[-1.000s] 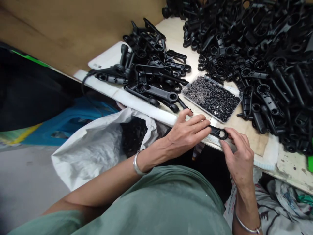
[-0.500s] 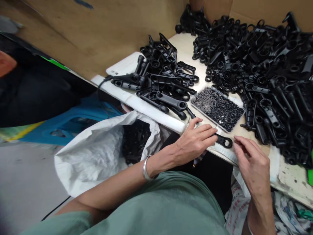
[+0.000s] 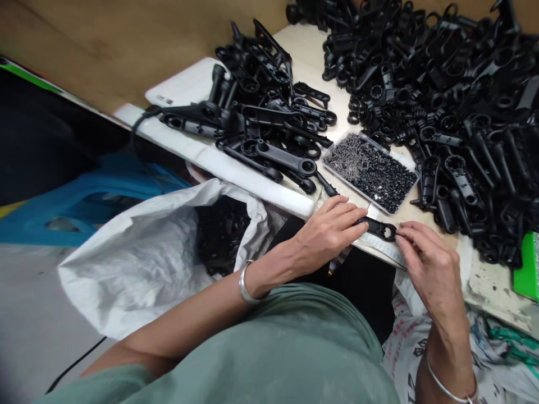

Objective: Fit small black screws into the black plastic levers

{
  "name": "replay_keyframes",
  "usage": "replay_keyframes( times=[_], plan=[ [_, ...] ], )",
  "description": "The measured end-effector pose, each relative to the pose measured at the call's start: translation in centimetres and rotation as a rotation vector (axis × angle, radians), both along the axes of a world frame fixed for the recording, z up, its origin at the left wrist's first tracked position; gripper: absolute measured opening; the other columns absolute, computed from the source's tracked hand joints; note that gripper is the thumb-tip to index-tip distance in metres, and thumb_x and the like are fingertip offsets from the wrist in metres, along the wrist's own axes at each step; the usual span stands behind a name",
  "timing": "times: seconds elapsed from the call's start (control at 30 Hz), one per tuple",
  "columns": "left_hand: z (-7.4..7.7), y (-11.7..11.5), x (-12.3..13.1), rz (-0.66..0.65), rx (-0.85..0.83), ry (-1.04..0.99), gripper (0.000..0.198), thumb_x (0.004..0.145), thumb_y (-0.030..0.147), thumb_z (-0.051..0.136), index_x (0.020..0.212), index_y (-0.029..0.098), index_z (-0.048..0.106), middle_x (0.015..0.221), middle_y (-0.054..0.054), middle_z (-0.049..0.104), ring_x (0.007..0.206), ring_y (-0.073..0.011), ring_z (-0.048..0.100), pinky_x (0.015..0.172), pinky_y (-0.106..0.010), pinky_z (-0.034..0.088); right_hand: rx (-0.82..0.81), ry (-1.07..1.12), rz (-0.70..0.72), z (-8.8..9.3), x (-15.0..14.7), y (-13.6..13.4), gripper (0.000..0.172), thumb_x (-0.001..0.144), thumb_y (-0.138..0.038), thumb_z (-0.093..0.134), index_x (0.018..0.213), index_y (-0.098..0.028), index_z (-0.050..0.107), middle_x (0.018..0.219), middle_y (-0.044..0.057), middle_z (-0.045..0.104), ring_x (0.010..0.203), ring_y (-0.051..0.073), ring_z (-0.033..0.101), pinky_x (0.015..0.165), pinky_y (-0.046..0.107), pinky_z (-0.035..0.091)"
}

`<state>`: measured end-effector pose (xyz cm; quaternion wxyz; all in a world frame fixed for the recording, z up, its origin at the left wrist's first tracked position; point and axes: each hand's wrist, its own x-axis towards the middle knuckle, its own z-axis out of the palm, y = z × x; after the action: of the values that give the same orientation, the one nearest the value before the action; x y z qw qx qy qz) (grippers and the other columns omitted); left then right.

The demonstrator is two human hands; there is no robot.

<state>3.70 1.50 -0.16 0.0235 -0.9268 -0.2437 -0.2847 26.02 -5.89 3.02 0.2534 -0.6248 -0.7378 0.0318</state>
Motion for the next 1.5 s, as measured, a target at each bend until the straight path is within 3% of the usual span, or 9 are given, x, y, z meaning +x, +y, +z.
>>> replay_keyframes(
  times=[0.3,0.47,0.73,1.17,1.5],
  plan=[
    [0.1,-0.1,0.2,-0.002,0.003,0.004,0.030,0.103,0.012,0.040,0.096,0.013,0.069,0.106,-0.009,0.072,0.095,-0.0185,0.064,0.098,-0.036,0.046,0.065,-0.047,0.118,-0.3,-0.8,0.5,0.010,0.096,-0.022,0.060,0.100,-0.022,0.070,0.108,0.007,0.075,0.099,0.022,0.070,0.091,0.042,0.057],
    [0.0,0.0,0.3,-0.011,-0.008,0.017,0.029,0.103,0.012,0.040,0.098,0.013,0.069,0.106,-0.009,0.072,0.096,-0.0194,0.063,0.096,-0.036,0.046,0.050,-0.067,0.151,-0.4,-0.9,0.9,0.012,0.096,-0.020,0.059,0.102,-0.020,0.069,0.108,0.008,0.075,0.098,0.021,0.071,0.091,0.038,0.057],
    [0.1,-0.1,0.4,-0.033,-0.051,0.031,0.027,0.103,0.015,0.042,0.097,0.011,0.067,0.106,-0.012,0.070,0.095,-0.0205,0.061,0.089,-0.034,0.047,0.029,-0.120,0.166,-0.2,-0.8,1.0,0.014,0.098,-0.022,0.056,0.102,-0.021,0.069,0.108,0.008,0.075,0.099,0.023,0.070,0.091,0.041,0.057],
    [-0.4,-0.5,0.9,-0.007,0.012,-0.042,0.028,0.101,0.011,0.042,0.089,0.009,0.067,0.097,-0.013,0.070,0.090,-0.0216,0.062,0.087,-0.036,0.050,0.115,-0.215,0.163,-0.8,-1.7,1.0,0.014,0.096,-0.017,0.054,0.101,-0.016,0.067,0.104,0.011,0.074,0.092,0.024,0.069,0.086,0.040,0.056],
    [-0.5,-0.5,0.7,-0.001,0.039,-0.092,0.027,0.100,0.009,0.044,0.090,0.008,0.068,0.099,-0.013,0.072,0.093,-0.0226,0.067,0.089,-0.036,0.053,0.079,-0.081,0.163,-0.1,-0.6,2.1,0.016,0.098,-0.028,0.057,0.099,-0.020,0.070,0.097,0.006,0.076,0.086,0.020,0.072,0.083,0.033,0.057]
  ],
)
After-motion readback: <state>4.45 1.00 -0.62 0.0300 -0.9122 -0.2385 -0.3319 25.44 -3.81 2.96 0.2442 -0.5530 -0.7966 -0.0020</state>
